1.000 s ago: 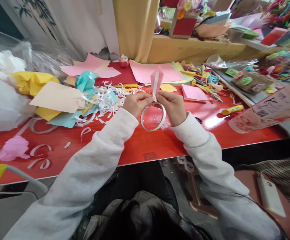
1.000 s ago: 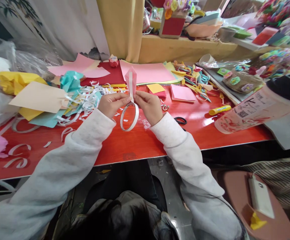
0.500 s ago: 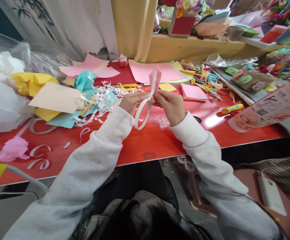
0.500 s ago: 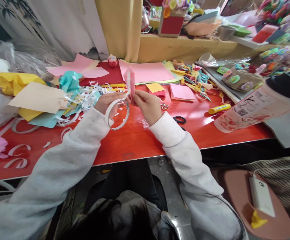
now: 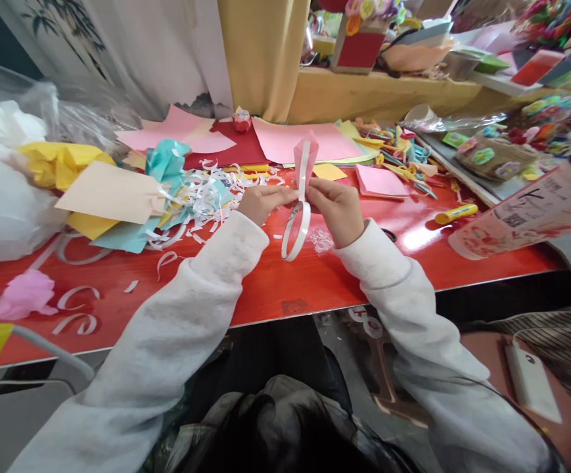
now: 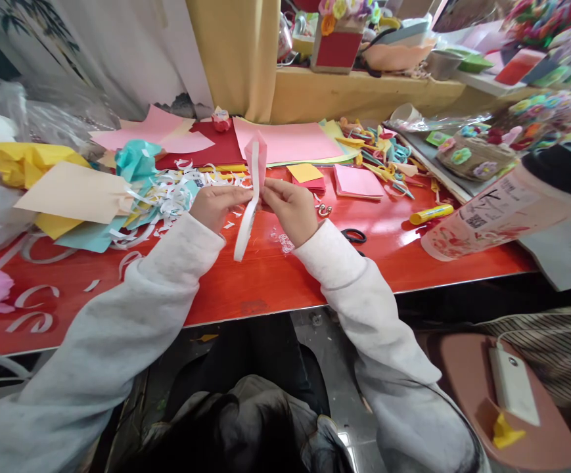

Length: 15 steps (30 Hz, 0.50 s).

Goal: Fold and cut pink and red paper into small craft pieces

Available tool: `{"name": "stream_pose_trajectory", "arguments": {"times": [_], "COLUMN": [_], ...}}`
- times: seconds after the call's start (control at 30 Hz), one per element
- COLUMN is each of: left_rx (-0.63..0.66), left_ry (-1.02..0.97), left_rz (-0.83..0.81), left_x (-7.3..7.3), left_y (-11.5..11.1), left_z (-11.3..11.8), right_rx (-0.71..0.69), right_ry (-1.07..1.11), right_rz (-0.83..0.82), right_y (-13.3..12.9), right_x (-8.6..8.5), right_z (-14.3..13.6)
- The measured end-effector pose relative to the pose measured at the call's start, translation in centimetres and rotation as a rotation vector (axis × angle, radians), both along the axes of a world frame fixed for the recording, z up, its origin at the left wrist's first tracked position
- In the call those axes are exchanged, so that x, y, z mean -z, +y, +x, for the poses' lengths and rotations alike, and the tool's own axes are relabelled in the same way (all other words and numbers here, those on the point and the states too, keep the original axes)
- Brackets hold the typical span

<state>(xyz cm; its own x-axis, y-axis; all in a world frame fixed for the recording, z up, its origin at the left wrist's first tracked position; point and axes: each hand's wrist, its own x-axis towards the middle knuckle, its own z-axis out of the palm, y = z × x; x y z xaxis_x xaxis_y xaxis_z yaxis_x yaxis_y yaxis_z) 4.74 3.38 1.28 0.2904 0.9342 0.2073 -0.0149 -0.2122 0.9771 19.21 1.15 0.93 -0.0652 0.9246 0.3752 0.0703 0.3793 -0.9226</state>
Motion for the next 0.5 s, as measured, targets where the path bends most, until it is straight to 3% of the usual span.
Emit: {"name": "stream_pose_trajectory", "arguments": {"times": [0.2, 0.5], "left_rx": [-0.050, -0.013], "left_ry": [0.028, -0.044], "left_rz": [0.044, -0.023], "left_x": [-0.91, -0.19], "left_y": [-0.97, -0.08], "left_z": [0.24, 0.08], "right_rx": [-0.028, -0.087], "right_ry": [-0.030, -0.028], "right_rz": [0.040, 0.001], "right_y": [-0.30, -0.57], "right_x": [-0.19, -0.48], "right_z": [0.01, -0.16]}}
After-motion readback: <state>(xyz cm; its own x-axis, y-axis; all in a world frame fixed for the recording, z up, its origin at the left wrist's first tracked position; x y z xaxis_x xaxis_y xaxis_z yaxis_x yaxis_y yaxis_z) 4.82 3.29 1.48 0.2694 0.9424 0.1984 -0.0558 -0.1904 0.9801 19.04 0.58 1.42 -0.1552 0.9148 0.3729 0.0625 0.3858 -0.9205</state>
